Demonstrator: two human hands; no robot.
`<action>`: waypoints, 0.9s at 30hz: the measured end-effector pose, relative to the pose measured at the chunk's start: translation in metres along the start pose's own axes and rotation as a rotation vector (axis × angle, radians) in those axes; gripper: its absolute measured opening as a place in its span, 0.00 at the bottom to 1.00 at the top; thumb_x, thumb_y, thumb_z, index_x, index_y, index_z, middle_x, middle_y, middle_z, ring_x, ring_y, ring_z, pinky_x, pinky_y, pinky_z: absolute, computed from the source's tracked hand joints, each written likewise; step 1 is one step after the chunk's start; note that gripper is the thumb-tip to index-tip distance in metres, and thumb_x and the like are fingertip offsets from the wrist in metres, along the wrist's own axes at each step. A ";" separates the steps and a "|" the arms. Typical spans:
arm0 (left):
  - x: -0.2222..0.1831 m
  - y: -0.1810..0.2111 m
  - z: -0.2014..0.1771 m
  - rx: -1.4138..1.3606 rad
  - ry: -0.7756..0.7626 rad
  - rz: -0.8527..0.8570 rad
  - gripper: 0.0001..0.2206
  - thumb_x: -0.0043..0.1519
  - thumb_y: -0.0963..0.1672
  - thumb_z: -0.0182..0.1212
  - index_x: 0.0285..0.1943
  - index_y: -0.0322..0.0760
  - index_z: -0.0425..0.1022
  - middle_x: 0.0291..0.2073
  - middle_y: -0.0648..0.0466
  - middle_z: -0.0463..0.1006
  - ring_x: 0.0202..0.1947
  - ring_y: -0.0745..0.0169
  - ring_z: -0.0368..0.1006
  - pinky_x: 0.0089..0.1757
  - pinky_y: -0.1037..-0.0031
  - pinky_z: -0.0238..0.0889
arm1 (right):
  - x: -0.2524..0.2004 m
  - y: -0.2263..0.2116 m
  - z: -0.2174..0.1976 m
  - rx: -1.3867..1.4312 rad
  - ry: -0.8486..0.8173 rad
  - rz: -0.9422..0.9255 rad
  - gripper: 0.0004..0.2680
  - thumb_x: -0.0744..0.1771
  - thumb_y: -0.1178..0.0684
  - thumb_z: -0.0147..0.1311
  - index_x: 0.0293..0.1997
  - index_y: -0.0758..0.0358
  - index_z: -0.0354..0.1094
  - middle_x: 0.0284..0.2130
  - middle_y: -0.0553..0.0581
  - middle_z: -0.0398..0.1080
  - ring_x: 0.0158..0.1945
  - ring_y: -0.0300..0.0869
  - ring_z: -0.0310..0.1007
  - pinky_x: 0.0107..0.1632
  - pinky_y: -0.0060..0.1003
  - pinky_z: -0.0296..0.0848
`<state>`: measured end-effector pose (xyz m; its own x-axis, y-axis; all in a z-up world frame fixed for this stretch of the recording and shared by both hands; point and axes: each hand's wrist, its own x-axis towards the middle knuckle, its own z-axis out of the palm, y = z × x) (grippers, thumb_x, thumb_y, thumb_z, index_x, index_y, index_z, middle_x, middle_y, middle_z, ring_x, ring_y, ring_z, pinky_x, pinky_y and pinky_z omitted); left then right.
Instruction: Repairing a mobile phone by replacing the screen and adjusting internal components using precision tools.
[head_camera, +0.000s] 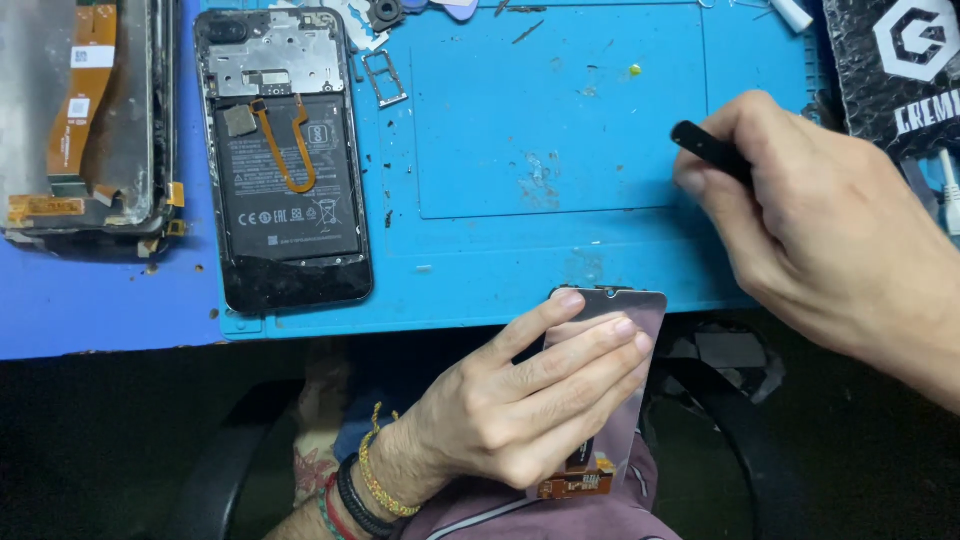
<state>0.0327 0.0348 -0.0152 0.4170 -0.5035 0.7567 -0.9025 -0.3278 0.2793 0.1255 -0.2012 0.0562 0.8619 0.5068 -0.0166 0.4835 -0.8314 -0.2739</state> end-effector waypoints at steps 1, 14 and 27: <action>0.001 0.000 0.000 0.002 -0.001 0.003 0.11 0.73 0.37 0.55 0.52 0.25 0.85 0.54 0.41 0.82 0.57 0.47 0.81 0.60 0.53 0.72 | 0.004 -0.003 0.003 0.000 0.003 -0.001 0.06 0.74 0.56 0.50 0.53 0.69 0.61 0.39 0.61 0.74 0.39 0.58 0.74 0.43 0.50 0.69; 0.008 0.006 -0.005 -0.029 0.000 -0.056 0.10 0.73 0.36 0.55 0.52 0.24 0.84 0.53 0.40 0.83 0.56 0.46 0.81 0.59 0.50 0.72 | -0.005 -0.020 -0.011 0.271 -0.012 -0.144 0.04 0.67 0.56 0.62 0.41 0.63 0.78 0.31 0.52 0.76 0.27 0.37 0.71 0.32 0.31 0.66; 0.002 0.004 -0.003 -0.015 0.000 -0.016 0.14 0.74 0.36 0.47 0.54 0.22 0.83 0.54 0.39 0.82 0.58 0.45 0.80 0.60 0.50 0.72 | -0.008 -0.016 0.004 0.176 -0.193 -0.153 0.06 0.69 0.51 0.56 0.44 0.60 0.70 0.32 0.53 0.69 0.30 0.46 0.71 0.34 0.41 0.68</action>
